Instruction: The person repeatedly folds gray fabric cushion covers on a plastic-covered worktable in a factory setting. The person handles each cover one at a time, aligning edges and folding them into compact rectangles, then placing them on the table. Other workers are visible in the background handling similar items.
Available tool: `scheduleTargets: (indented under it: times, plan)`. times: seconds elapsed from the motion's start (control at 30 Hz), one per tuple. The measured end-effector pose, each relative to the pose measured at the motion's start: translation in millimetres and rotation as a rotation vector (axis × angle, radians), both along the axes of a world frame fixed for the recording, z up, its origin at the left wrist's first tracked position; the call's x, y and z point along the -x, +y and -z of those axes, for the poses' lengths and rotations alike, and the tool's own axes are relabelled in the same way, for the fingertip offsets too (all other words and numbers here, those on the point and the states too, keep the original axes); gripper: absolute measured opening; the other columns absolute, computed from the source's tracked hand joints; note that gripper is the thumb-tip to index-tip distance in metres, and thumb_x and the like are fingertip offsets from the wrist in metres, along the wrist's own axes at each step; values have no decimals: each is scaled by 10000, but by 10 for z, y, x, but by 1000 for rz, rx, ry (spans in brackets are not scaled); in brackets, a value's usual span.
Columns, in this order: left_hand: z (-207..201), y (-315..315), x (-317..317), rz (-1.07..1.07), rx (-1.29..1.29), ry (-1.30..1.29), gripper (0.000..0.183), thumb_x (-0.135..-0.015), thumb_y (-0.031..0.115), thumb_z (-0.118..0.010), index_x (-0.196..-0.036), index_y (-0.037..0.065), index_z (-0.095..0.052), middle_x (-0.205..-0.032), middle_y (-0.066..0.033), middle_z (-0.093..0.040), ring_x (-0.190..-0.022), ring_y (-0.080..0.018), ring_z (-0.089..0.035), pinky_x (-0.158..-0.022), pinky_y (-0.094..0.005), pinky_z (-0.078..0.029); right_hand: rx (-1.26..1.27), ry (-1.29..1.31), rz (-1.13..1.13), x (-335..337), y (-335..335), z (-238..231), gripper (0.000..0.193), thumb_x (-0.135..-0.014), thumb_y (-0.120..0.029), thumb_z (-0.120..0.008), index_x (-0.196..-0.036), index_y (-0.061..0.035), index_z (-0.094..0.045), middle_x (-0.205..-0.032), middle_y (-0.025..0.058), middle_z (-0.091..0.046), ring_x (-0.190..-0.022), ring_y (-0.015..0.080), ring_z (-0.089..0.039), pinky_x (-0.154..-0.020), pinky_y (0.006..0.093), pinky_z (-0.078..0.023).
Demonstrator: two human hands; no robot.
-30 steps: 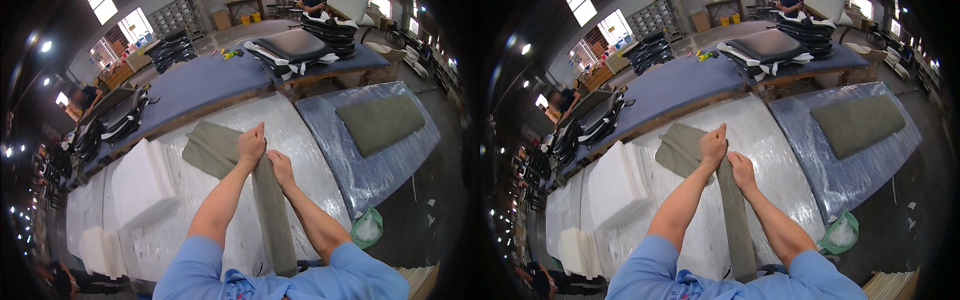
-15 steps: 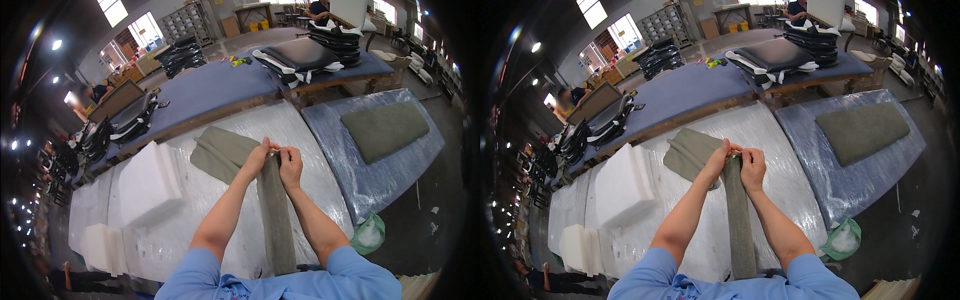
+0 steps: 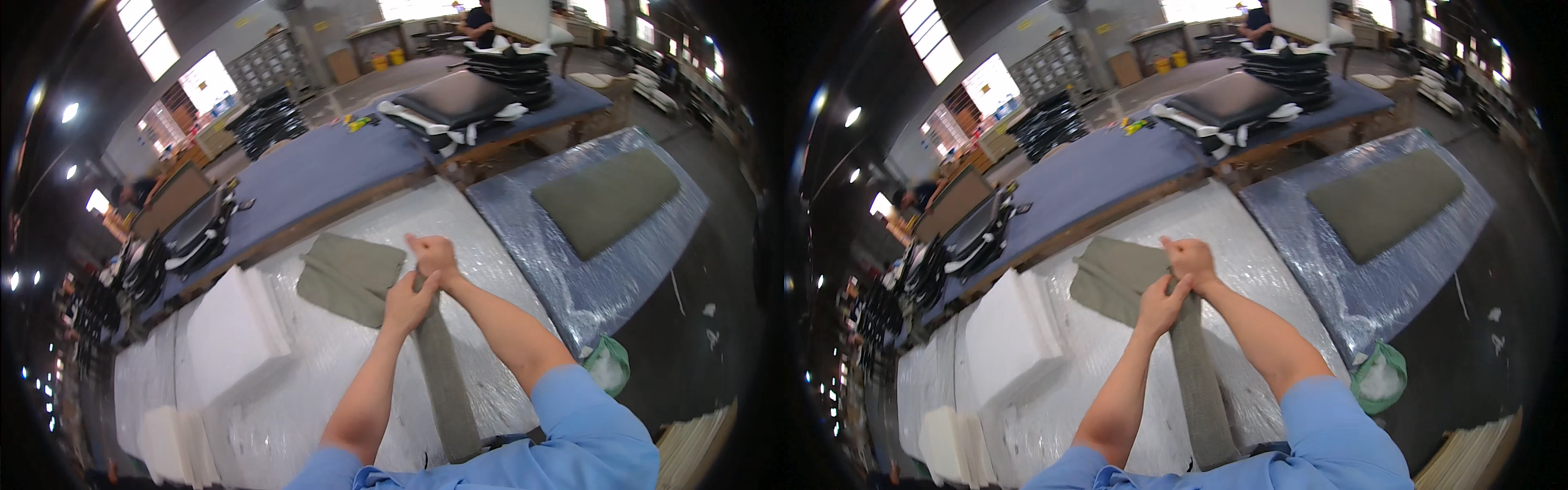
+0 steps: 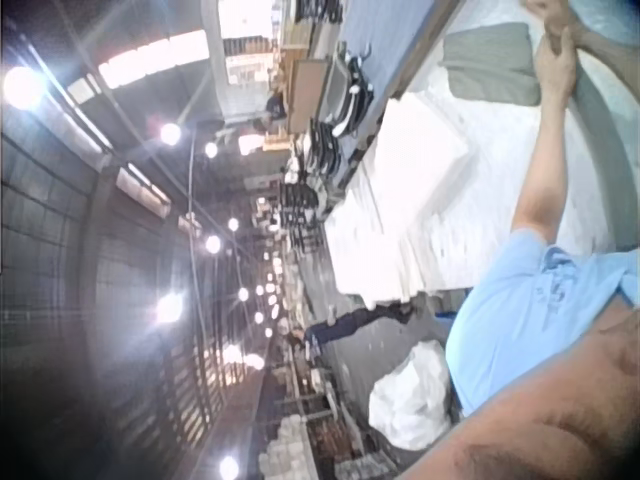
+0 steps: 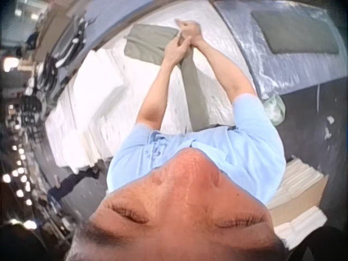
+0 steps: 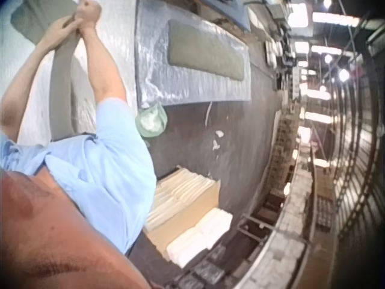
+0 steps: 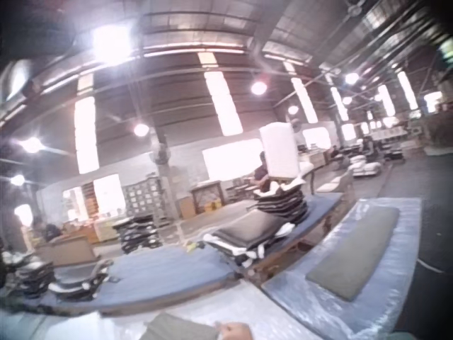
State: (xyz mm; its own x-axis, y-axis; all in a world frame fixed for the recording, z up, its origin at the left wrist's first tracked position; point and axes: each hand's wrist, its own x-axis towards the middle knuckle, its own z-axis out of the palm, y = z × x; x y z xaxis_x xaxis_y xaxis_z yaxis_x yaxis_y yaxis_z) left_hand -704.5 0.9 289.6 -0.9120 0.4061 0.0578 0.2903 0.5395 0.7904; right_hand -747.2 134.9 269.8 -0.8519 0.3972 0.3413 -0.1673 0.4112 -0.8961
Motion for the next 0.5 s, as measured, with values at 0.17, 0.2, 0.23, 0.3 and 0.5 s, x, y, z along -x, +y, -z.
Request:
scheduleTargets:
  times: [0.17,0.2,0.23,0.3,0.5]
  plan:
    - [101,-178,-52,-74,-119,-10,515,-871,446,-779,-1032,-34,-687,-941,-133,-731,-868,-215,-681,-800,-344,-517,-84,55,-157,109,-197,-20,502,-959,-377,-619,-675,36,-650,-652,251,-582,-549,365,-515,-594,460,-437]
    - [100,-162,-71,-85,-118,-7,508,-869,439,-779,-1027,-34,-685,-936,-133,-729,-860,-213,-678,-793,-344,-516,-83,53,-155,128,-206,21,504,-959,-377,-614,-671,34,-650,-651,250,-584,-552,368,-518,-595,459,-440]
    - [83,-125,-66,-95,-126,6,500,-867,432,-779,-1022,-35,-683,-930,-133,-726,-853,-211,-675,-786,-345,-516,-90,59,-152,165,-184,38,505,-958,-378,-609,-666,32,-649,-651,248,-586,-555,371,-521,-596,458,-442]
    - [66,-82,-68,-91,-150,7,540,-842,476,-756,-975,-35,-642,-932,-222,-716,-878,-360,-690,-796,-432,-518,-134,71,-138,229,-125,61,511,-959,-382,-601,-658,28,-649,-654,247,-592,-560,377,-530,-598,457,-447]
    - [200,-297,229,-51,-92,-35,428,-840,372,-718,-963,-35,-664,-910,-218,-717,-869,-356,-690,-792,-436,-522,-28,-78,-152,215,-283,125,561,-968,-424,-588,-627,19,-634,-652,250,-597,-582,395,-554,-625,461,-459]
